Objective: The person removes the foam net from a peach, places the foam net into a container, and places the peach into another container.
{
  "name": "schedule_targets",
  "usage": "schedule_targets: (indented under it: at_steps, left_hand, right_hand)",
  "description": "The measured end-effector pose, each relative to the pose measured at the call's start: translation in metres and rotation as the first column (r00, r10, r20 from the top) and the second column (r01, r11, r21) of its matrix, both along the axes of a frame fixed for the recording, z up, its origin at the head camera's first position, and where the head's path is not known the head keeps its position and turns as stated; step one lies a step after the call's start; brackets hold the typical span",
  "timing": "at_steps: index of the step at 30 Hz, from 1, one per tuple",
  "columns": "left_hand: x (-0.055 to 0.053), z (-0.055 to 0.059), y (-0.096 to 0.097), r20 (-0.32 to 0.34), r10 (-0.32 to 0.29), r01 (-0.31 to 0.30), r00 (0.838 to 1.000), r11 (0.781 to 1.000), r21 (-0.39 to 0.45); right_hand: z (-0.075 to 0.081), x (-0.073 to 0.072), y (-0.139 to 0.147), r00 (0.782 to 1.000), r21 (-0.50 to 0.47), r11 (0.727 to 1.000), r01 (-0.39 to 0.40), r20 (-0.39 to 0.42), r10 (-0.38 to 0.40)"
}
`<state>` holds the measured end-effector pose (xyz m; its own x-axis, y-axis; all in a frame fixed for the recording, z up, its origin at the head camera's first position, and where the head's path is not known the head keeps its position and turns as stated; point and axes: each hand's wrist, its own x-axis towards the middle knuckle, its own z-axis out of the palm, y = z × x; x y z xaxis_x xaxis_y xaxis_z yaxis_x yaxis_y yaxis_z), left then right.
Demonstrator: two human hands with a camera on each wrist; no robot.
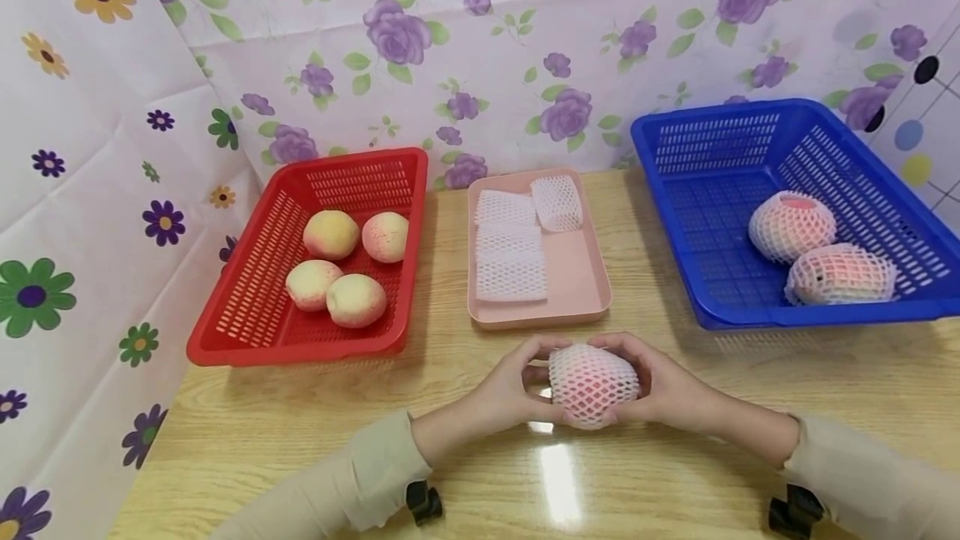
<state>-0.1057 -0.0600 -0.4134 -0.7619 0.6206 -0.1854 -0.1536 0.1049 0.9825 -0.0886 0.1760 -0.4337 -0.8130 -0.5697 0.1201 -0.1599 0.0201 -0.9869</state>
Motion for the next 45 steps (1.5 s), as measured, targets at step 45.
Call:
schedule_targets:
  at_steps: [45]
  left_hand:
    - [-0.043, -0.002, -0.03, -0.358, -0.282, 0.224, 0.89, 0.955, -0.195]
  right_hand:
    - [-0.006, 0.021, -0.015, 0.962, -0.023, 0.976, 0.218, -0.162, -0.219]
